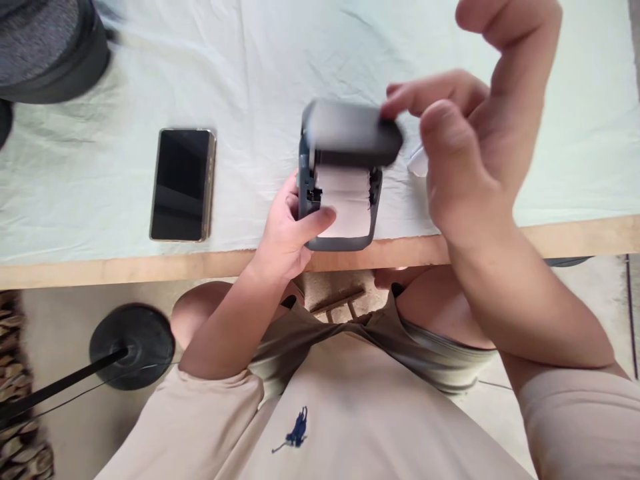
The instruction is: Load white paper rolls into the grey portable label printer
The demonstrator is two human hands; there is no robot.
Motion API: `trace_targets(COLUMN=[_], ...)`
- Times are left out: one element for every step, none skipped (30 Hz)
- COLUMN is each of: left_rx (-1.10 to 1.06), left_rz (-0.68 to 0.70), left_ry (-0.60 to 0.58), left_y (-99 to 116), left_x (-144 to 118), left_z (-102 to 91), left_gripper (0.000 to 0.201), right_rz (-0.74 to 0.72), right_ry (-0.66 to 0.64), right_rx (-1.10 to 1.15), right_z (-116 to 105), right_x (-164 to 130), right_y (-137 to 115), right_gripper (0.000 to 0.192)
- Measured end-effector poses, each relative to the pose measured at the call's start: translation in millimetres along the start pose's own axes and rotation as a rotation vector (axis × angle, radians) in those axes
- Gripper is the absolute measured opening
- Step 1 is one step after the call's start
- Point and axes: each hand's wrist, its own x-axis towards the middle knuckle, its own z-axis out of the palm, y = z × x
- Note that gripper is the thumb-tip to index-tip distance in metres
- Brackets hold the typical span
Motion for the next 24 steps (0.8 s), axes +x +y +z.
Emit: trace_targets(left_rx=[0.001, 0.002, 0.001, -0.003, -0.01, -0.016, -0.019, -0.022, -0.027, -0.041, -0.067, -0.102, -0.141, -0.177, -0.201, -0.211, -0.206, -0.189, -0.166, -0.139, -0.115, -0.097, -0.09, -0.096], left_rz=[0.003, 0.004, 0.002, -0.002, -0.007, -0.007, -0.002, 0.004, 0.009, 0.015, 0.021, 0.025, 0.032, 0.038, 0.04, 0.036, 0.026, 0.009, -0.014, -0.039, -0.062, -0.079, -0.088, -0.086], left_ry=[0.005, 0.01, 0.013, 0.013, 0.009, 0.006, 0.001, -0.01, -0.029, -0.05, -0.072, -0.095, -0.114, -0.121, -0.119, -0.11, -0.093, -0.069, -0.036, -0.004, 0.023, 0.044, 0.053, 0.057], left_y=[0, 0, 0, 0, 1, 1, 1, 0, 0, 0, -1, -1, -1, -1, -1, 0, 1, 2, 3, 4, 6, 7, 7, 8], left_x=[0, 0, 0, 0, -1, -1, -2, -2, -2, -2, -2, -2, -2, -2, -1, -1, 0, 0, 1, 2, 3, 4, 4, 5], left_z=[-0.2, -0.3, -0.3, -0.4, -0.6, -0.9, -1.4, -1.9, -2.4, -2.8, -2.8, -2.5, -1.8, -0.7, 0.6, 2.1, 3.6, 5.1, 6.5, 7.7, 8.7, 9.5, 9.9, 10.2], left_gripper=[0.042, 0.043, 0.045, 0.047, 0.048, 0.048, 0.048, 0.048, 0.047, 0.046, 0.042, 0.035, 0.027, 0.023, 0.022, 0.023, 0.024, 0.025, 0.026, 0.025, 0.024, 0.023, 0.022, 0.02], right_rz=[-0.07, -0.155, -0.218, -0.258, -0.285, -0.297, -0.302, -0.303, -0.298, -0.282, -0.269, -0.26, -0.248, -0.232, -0.211, -0.185, -0.165, -0.15, -0.145, -0.157, -0.172, -0.189, -0.198, -0.198], right_ry=[0.055, 0.098, 0.085, 0.026, -0.04, -0.105, -0.16, -0.204, -0.235, -0.268, -0.293, -0.305, -0.313, -0.315, -0.316, -0.318, -0.321, -0.328, -0.335, -0.334, -0.331, -0.322, -0.312, -0.309], right_rx=[-0.007, -0.032, -0.072, -0.123, -0.176, -0.226, -0.265, -0.29, -0.299, -0.298, -0.292, -0.281, -0.274, -0.267, -0.261, -0.255, -0.247, -0.238, -0.227, -0.211, -0.197, -0.183, -0.175, -0.173], right_z=[1, 2, 3, 3, 4, 4, 4, 4, 3, 3, 2, 2, 2, 2, 2, 2, 3, 3, 3, 3, 3, 2, 1, 0], right_x=[-2, -3, -4, -5, -5, -4, -3, -2, 0, 1, 2, 3, 4, 4, 5, 6, 6, 7, 7, 6, 6, 5, 4, 2], right_y=[2, 5, 7, 10, 12, 14, 15, 16, 17, 17, 18, 19, 20, 21, 23, 25, 26, 27, 27, 27, 25, 24, 21, 19], right_gripper=[0.034, 0.026, 0.022, 0.022, 0.023, 0.027, 0.031, 0.036, 0.039, 0.04, 0.041, 0.04, 0.041, 0.042, 0.044, 0.046, 0.047, 0.048, 0.048, 0.045, 0.042, 0.04, 0.039, 0.039])
